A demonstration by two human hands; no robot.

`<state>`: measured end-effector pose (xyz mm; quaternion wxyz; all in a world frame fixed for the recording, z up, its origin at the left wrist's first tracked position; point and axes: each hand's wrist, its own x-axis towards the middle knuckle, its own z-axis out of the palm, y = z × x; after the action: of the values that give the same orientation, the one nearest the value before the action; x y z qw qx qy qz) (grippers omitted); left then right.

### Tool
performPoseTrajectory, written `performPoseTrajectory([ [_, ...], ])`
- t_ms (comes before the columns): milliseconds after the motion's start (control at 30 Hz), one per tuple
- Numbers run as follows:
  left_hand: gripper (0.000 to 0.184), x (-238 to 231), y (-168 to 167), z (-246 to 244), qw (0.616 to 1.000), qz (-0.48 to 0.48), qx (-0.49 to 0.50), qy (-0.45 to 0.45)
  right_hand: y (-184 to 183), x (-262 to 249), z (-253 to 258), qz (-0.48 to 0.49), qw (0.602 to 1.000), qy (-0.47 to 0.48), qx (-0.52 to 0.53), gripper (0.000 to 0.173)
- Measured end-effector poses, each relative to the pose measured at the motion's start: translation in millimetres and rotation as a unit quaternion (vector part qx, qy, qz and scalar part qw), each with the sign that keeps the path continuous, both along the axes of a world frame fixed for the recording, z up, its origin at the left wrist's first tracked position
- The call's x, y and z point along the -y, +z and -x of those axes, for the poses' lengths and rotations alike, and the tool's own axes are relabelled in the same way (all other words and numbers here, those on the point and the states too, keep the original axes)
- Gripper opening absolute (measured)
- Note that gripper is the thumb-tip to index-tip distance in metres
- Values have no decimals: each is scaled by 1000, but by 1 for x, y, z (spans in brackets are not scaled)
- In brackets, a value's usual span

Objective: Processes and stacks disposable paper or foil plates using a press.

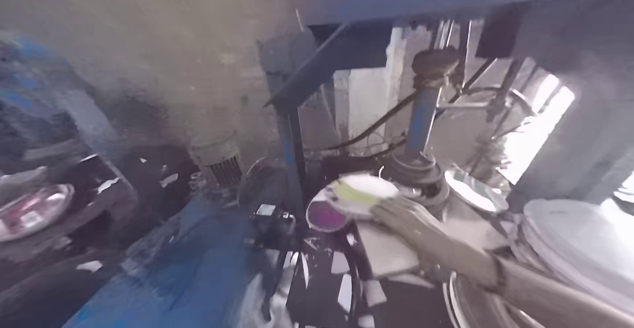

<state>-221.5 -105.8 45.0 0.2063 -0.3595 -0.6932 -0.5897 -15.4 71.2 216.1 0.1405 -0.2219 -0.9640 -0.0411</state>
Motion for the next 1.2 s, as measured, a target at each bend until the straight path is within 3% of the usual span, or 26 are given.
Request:
performPoseTrajectory([
  [67, 48, -8, 8, -25, 994, 27, 9, -101, -9, -12, 27, 53, 997, -3, 59, 32],
  [133, 41, -9, 19, -28, 986, 64, -16, -151, -4, -8, 24, 78, 995, -25, 53, 39],
  [267, 35, -4, 31, -33, 977, 84, -4, -196, 36, 49, -72, 38, 989, -130, -58, 33],
  [333, 34, -10, 34, -45, 973, 76, 8, -220, 30, 75, -140, 40, 949, -294, -108, 38],
  [367, 35, -17, 37, -56, 968, 74, 14, -240, 15, 81, -178, 44, 911, -393, -120, 46],
  [467, 35, -42, 46, -108, 940, 73, 18, -332, -59, 99, -285, 63, 829, -538, -138, 59],
  [533, 38, -59, 52, -148, 914, 81, -6, -399, -108, 115, -315, 83, 824, -527, -190, 55],
  [600, 66, -77, 52, -184, 878, 72, -25, -472, -115, 126, -299, 148, 790, -487, -341, 68],
  [667, 95, -89, 58, -208, 832, 61, -19, -551, -107, 128, -272, 83, 763, -382, -515, 74],
  [733, 95, -92, 66, -215, 784, 57, -20, -618, -113, 120, -260, 26, 751, -231, -618, 60],
  [800, 80, -93, 72, -211, 751, 74, -10, -656, -141, 102, -254, -3, 749, -143, -647, 48],
  [867, 70, -97, 63, -204, 748, 102, -3, -656, -145, 94, -238, -4, 761, -188, -621, 57],
  [933, 71, -99, 54, -198, 753, 122, 6, -647, -123, 93, -236, 19, 803, -248, -542, 63],
  [1000, 74, -104, 51, -197, 761, 105, 68, -637, -91, 83, -245, 97, 852, -247, -451, 63],
  [1033, 75, -108, 51, -197, 754, 98, 121, -638, -75, 77, -247, 162, 856, -241, -428, 65],
  [1100, 67, -120, 61, -201, 749, 108, 265, -597, -43, 61, -236, 287, 817, -274, -419, 60],
  [1167, 56, -131, 74, -198, 733, 140, 396, -536, -12, 41, -216, 439, 738, -321, -399, 49],
  [1200, 55, -134, 76, -189, 733, 147, 410, -523, -22, 15, -211, 454, 734, -299, -408, 44],
])
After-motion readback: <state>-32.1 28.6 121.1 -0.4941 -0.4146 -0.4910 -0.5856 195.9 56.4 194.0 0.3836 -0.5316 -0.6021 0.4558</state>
